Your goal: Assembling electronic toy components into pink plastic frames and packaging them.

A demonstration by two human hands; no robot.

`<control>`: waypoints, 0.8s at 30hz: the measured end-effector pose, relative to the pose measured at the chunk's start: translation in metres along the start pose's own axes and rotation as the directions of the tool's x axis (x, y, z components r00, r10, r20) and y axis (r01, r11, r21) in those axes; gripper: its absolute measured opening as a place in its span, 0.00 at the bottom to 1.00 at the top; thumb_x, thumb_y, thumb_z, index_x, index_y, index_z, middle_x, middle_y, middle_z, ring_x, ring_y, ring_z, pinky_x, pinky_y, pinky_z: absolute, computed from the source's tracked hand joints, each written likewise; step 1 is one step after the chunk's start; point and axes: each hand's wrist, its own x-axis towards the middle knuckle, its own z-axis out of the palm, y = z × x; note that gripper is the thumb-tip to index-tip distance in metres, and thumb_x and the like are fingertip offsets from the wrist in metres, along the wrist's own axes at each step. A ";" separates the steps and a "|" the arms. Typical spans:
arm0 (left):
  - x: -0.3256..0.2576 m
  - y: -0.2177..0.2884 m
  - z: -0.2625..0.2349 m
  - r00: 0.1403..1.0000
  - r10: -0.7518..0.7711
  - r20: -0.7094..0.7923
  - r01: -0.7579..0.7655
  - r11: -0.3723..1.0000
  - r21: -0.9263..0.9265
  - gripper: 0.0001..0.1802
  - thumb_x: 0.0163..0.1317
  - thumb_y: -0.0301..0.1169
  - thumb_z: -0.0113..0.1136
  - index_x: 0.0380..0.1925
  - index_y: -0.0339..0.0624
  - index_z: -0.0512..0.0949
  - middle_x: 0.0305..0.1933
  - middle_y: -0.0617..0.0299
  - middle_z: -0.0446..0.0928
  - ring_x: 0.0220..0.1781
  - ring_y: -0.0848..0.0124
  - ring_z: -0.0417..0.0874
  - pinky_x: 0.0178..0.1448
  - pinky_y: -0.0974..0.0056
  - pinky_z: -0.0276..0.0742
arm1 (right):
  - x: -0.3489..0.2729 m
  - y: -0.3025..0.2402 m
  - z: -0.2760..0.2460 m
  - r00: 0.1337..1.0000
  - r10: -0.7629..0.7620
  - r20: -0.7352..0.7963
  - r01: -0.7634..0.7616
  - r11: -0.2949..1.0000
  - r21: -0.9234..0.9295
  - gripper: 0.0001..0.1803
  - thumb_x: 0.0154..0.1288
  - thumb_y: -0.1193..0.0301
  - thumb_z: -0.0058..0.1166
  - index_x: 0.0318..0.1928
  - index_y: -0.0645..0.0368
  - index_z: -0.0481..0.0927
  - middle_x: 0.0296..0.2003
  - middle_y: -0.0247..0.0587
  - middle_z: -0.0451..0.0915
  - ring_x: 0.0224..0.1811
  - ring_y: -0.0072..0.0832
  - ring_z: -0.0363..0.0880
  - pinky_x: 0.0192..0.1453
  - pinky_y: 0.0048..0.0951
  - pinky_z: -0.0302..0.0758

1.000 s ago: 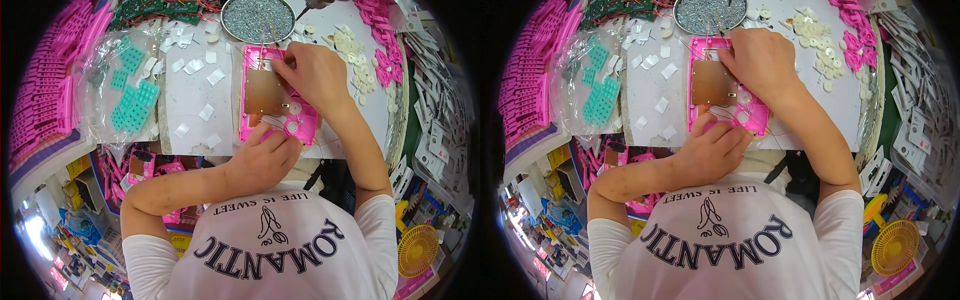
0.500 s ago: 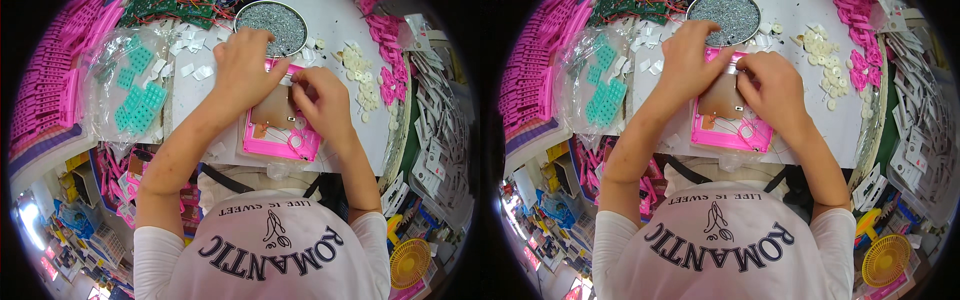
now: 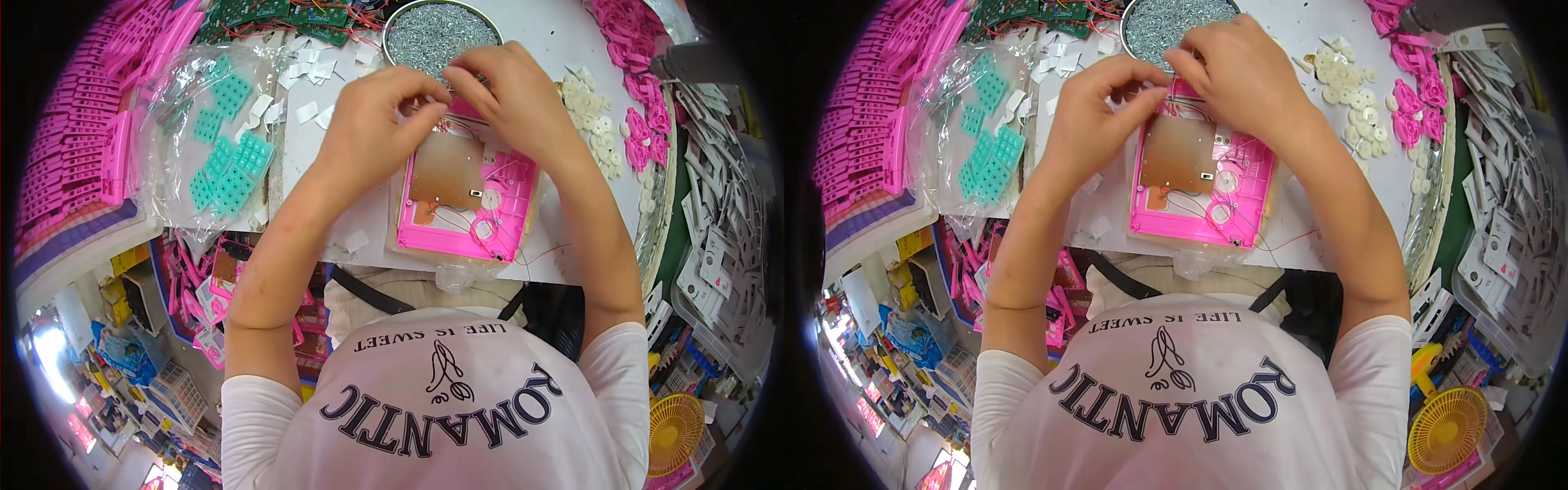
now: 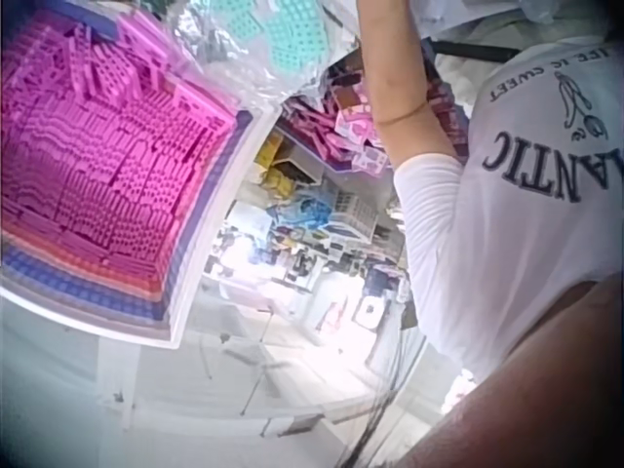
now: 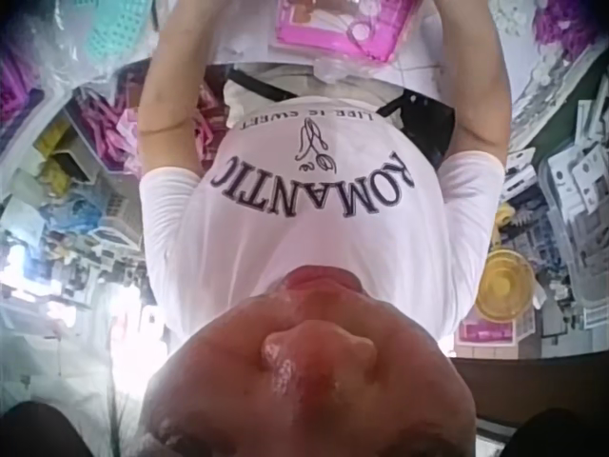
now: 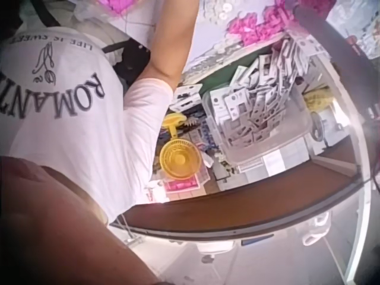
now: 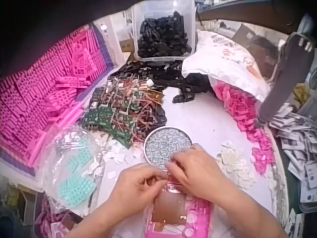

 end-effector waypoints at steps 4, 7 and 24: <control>-0.005 -0.006 0.002 0.968 0.246 0.051 -0.251 0.958 0.140 0.09 0.56 0.25 0.69 0.39 0.42 0.86 0.36 0.63 0.82 0.38 0.67 0.79 0.46 0.65 0.75 | 0.008 -0.003 -0.008 0.986 -0.126 0.106 0.111 0.985 0.133 0.10 0.62 0.69 0.61 0.41 0.60 0.84 0.38 0.42 0.83 0.44 0.41 0.76 0.50 0.38 0.74; -0.007 -0.005 0.000 0.949 0.313 0.039 -0.314 0.928 0.199 0.11 0.55 0.26 0.70 0.41 0.44 0.88 0.42 0.63 0.81 0.43 0.65 0.79 0.51 0.63 0.74 | -0.004 0.006 -0.004 0.954 -0.265 -0.140 0.278 0.957 0.083 0.10 0.60 0.69 0.62 0.40 0.59 0.84 0.36 0.41 0.82 0.43 0.42 0.76 0.50 0.39 0.75; 0.026 -0.018 0.005 0.932 -0.363 0.003 0.355 0.911 -0.210 0.12 0.69 0.34 0.62 0.41 0.35 0.82 0.23 0.66 0.78 0.26 0.81 0.76 0.30 0.71 0.69 | -0.044 -0.015 0.003 0.992 0.097 -0.079 -0.052 0.892 0.449 0.13 0.60 0.62 0.66 0.36 0.59 0.87 0.28 0.42 0.83 0.31 0.37 0.80 0.37 0.35 0.77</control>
